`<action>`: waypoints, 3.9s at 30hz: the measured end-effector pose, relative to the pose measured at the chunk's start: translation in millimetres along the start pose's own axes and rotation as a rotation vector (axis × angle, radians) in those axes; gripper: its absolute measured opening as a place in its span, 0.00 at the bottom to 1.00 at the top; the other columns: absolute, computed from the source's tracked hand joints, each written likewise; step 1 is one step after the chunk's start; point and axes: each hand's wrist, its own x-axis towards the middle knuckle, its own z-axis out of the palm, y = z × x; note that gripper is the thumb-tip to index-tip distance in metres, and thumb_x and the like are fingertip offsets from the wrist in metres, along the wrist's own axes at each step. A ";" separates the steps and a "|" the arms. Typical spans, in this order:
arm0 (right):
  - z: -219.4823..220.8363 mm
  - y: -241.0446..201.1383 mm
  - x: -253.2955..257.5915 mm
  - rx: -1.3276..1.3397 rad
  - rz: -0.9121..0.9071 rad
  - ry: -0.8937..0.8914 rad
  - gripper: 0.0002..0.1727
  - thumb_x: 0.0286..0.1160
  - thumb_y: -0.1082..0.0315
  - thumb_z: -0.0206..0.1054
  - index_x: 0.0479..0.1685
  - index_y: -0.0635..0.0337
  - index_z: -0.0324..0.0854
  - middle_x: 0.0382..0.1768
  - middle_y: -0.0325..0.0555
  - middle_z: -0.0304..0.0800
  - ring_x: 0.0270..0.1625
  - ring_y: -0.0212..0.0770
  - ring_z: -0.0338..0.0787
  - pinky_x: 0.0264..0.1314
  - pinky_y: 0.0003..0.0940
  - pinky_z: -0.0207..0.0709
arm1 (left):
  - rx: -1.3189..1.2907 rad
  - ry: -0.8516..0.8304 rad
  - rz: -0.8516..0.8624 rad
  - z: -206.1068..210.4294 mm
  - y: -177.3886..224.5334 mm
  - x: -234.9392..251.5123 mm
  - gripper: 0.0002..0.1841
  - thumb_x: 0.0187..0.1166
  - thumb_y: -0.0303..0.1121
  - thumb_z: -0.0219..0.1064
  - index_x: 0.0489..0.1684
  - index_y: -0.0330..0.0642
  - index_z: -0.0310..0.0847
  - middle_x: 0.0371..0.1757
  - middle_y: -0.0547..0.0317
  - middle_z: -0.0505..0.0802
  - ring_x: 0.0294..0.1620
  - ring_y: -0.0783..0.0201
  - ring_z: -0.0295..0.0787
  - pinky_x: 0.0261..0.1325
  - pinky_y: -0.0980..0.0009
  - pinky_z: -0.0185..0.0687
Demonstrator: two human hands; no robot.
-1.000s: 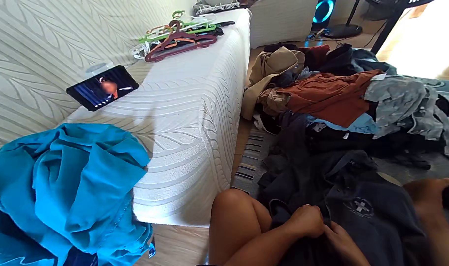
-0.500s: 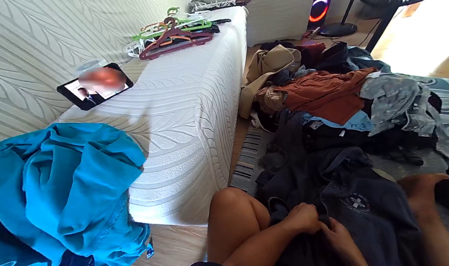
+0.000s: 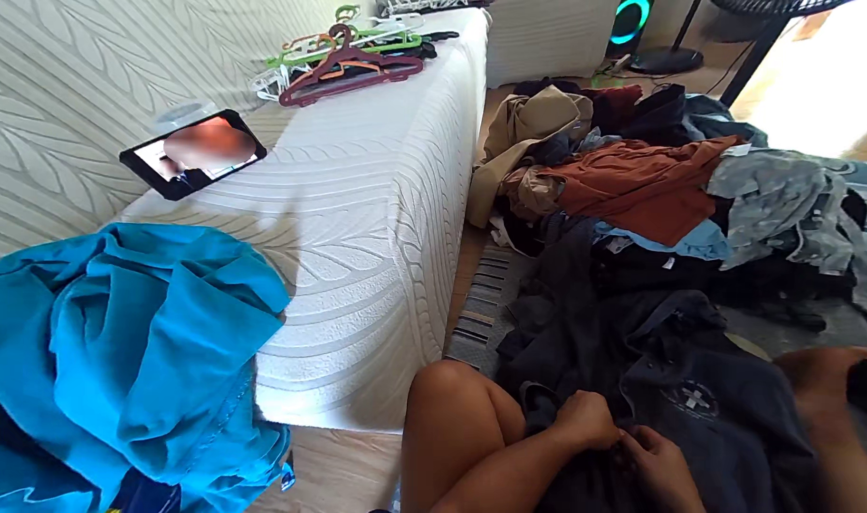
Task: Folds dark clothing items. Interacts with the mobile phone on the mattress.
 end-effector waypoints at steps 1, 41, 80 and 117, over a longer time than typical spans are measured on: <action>-0.7 -1.1 -0.8 0.025 0.004 0.007 0.11 0.85 0.70 0.64 0.48 0.72 0.82 0.27 0.49 0.88 0.22 0.37 0.86 0.28 0.36 0.84 | -0.005 -0.007 0.019 -2.2 -0.4 -0.3 0.15 0.80 0.34 0.68 0.52 0.29 0.87 0.55 0.34 0.91 0.60 0.40 0.88 0.64 0.39 0.80; 2.9 1.5 3.6 -0.226 -0.062 0.062 0.18 0.83 0.66 0.64 0.54 0.77 0.83 0.43 0.69 0.90 0.44 0.59 0.91 0.53 0.60 0.82 | -0.103 0.001 0.075 0.2 -7.2 -0.8 0.14 0.81 0.29 0.63 0.55 0.27 0.88 0.57 0.32 0.91 0.63 0.39 0.87 0.68 0.41 0.78; -9.8 8.7 5.1 0.263 -0.070 -0.072 0.02 0.78 0.82 0.63 0.43 0.70 0.78 0.25 0.43 0.89 0.22 0.35 0.90 0.28 0.32 0.89 | -0.108 0.052 0.117 -3.2 -0.7 -7.7 0.13 0.78 0.27 0.64 0.54 0.29 0.88 0.55 0.35 0.92 0.61 0.42 0.88 0.65 0.43 0.79; 2.9 -33.0 -17.2 -0.358 -0.345 0.180 0.17 0.87 0.69 0.60 0.50 0.79 0.86 0.47 0.75 0.88 0.56 0.70 0.88 0.65 0.67 0.74 | -0.982 0.347 0.086 -20.6 0.8 20.4 0.20 0.85 0.23 0.63 0.73 0.28 0.68 0.54 0.40 0.88 0.40 0.60 0.89 0.48 0.64 0.87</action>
